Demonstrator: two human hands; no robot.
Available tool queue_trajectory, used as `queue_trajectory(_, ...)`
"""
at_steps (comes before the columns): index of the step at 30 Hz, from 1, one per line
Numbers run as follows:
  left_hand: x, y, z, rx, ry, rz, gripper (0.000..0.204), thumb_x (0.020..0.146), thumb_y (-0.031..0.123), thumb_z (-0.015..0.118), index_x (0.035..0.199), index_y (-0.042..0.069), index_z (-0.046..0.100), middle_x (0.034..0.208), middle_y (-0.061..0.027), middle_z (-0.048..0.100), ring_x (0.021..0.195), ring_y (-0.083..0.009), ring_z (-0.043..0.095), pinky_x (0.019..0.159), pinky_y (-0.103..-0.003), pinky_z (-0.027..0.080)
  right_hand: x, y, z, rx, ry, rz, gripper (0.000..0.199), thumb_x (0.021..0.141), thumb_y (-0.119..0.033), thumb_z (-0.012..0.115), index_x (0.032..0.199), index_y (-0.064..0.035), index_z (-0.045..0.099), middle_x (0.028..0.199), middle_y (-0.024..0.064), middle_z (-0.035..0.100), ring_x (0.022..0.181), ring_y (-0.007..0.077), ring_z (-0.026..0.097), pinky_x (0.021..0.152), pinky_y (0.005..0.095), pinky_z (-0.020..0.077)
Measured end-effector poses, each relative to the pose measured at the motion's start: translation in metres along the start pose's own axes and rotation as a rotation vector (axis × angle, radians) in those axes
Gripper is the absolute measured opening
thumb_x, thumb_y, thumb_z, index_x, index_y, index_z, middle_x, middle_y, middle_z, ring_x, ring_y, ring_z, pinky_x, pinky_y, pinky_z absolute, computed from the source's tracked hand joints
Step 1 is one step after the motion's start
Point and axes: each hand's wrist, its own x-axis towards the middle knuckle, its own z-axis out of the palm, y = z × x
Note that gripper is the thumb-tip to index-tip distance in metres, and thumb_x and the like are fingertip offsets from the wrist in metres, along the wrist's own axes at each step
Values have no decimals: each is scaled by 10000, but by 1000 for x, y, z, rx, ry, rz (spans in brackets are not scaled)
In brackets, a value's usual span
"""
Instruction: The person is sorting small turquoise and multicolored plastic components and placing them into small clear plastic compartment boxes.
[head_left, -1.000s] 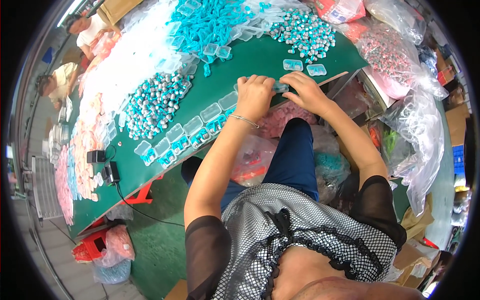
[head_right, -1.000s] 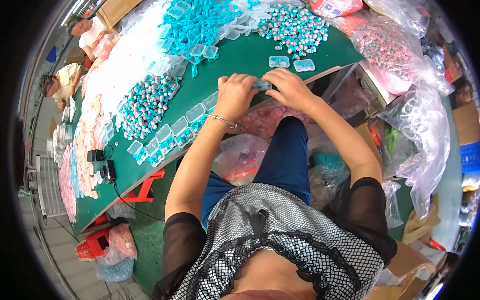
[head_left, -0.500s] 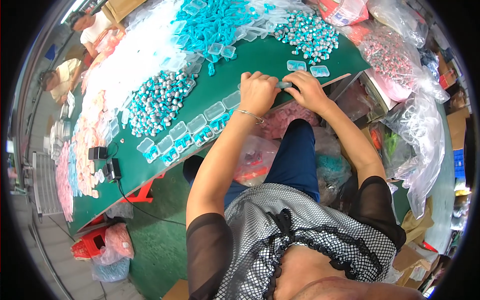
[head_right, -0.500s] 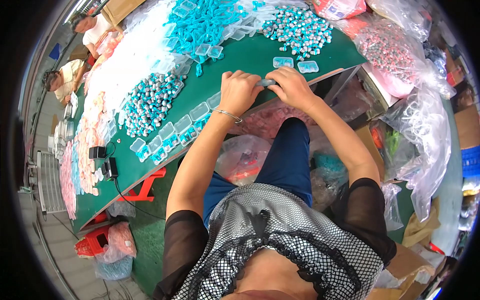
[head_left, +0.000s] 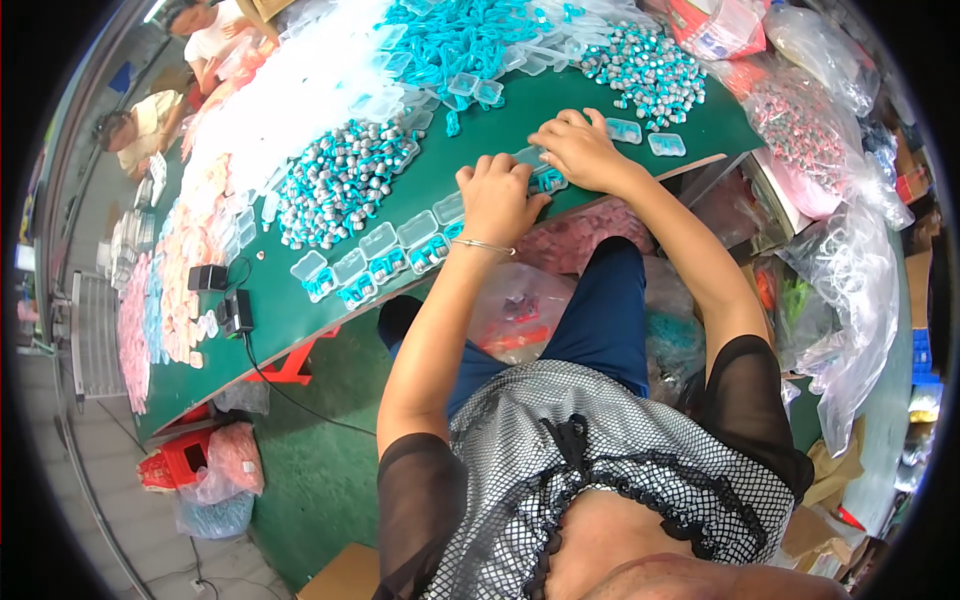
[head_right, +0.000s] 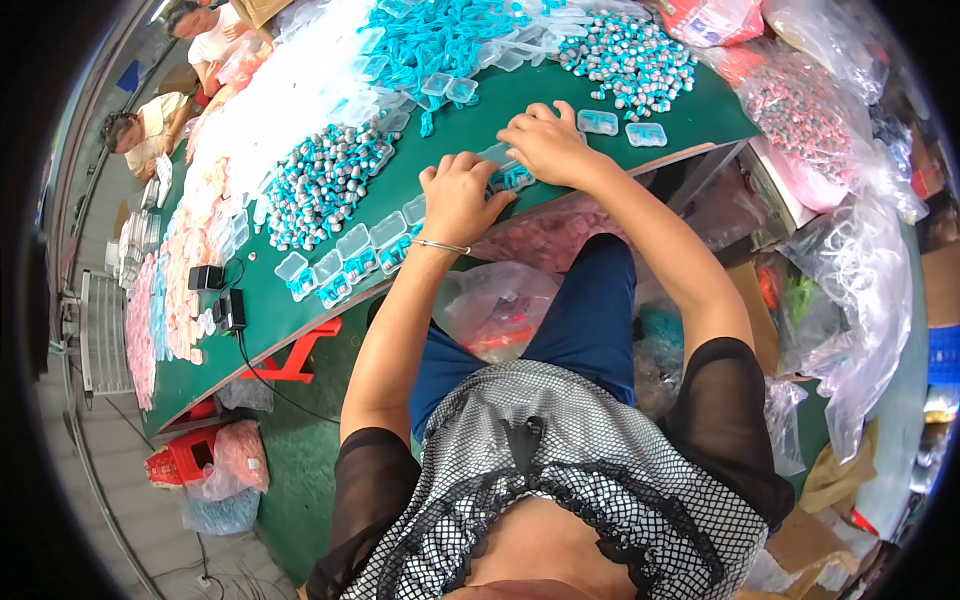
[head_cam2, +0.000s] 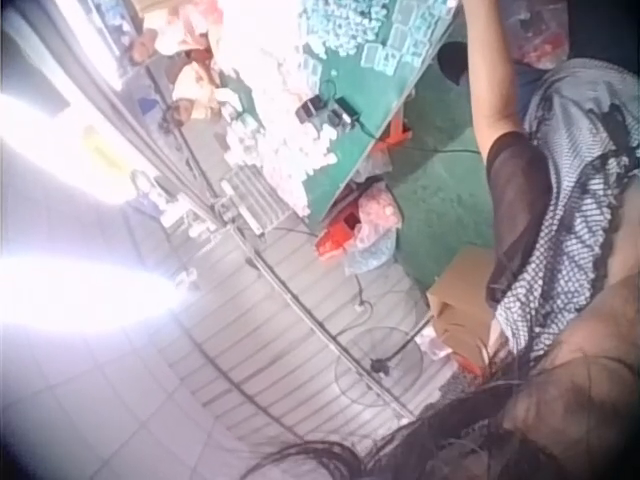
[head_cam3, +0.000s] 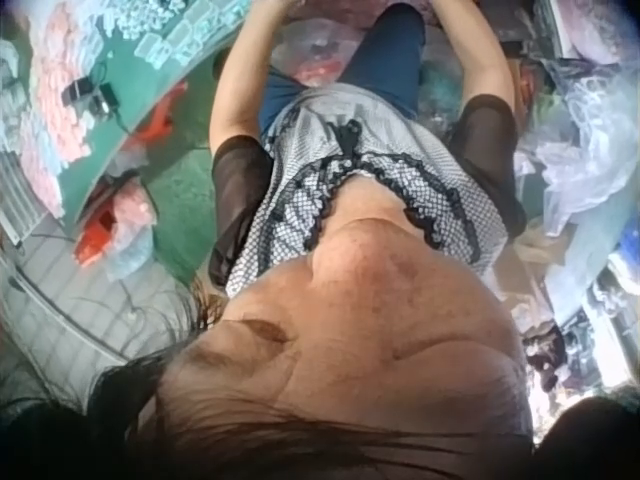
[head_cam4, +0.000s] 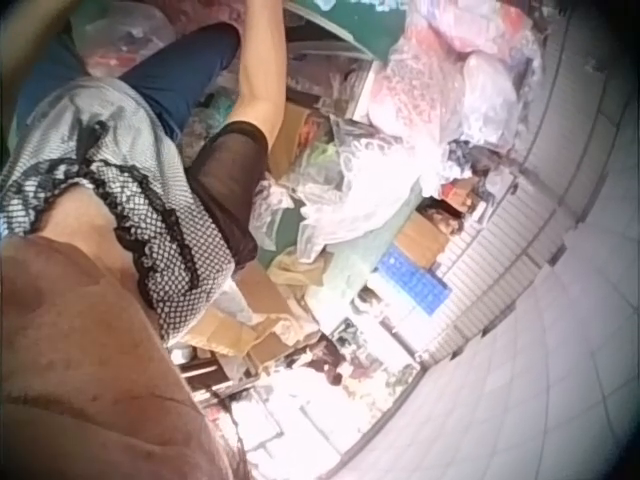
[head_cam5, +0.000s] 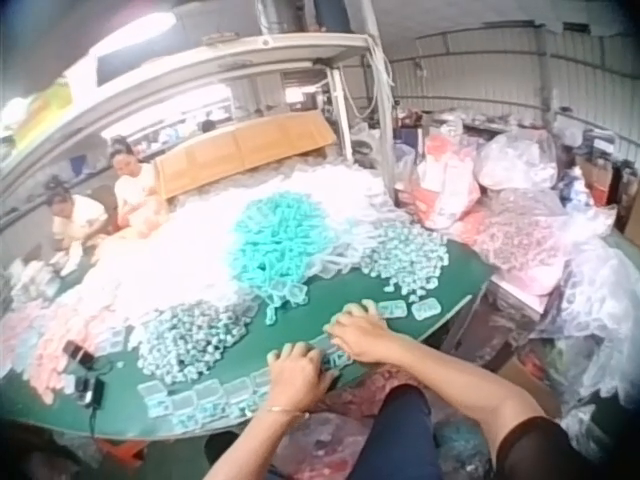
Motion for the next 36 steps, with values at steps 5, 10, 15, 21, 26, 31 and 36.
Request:
queue_trajectory(5,-1,5,6,-32,58,-24,513,646,285,822,1102,125,648,1077,-62,604,1042,-265,548,848,-446,356,0,12,-6,137,-22,20,217,795,-144,693,1004,-105,648,1008,23,637,1013,222,565,957,441,325)
queue_trajectory(10,0,6,4,-95,150,-33,514,666,255,816,1125,115,632,1104,-66,603,1059,-258,545,849,-451,356,-11,10,-16,311,38,-113,227,761,-122,719,963,-75,628,986,58,641,953,270,592,838,400,436)
queue_trajectory(15,4,0,10,-39,78,81,338,746,235,753,1049,110,671,1001,-48,640,986,-246,570,826,-434,360,-30,-5,-21,342,71,-195,269,769,-89,697,1012,-26,602,989,130,626,985,332,571,842,413,467)
queue_trajectory(21,10,0,12,-36,45,141,220,789,244,707,969,117,694,920,-37,650,896,-234,585,803,-425,361,-36,0,-8,289,180,-174,232,770,-104,696,985,-59,621,972,88,632,956,285,573,887,411,421)
queue_trajectory(26,4,-3,11,-51,58,109,265,727,299,747,904,117,670,886,-26,643,901,-222,582,793,-435,364,-33,-1,-6,186,186,-209,237,758,-131,701,981,-101,627,960,43,632,950,229,578,939,424,354)
queue_trajectory(31,-16,-9,-18,-59,199,0,568,690,414,776,1157,126,629,1192,-77,602,1111,-276,526,882,-453,349,-32,1,-14,-69,247,-151,302,712,-132,715,999,-122,621,972,21,622,998,221,564,952,477,342)
queue_trajectory(36,-45,-23,-33,23,-16,-46,570,688,431,773,1154,129,641,1153,-78,598,1122,-277,508,890,-465,342,-12,-12,-16,-89,240,-135,302,764,-211,677,1052,-127,637,1046,35,615,1087,245,531,986,502,303)
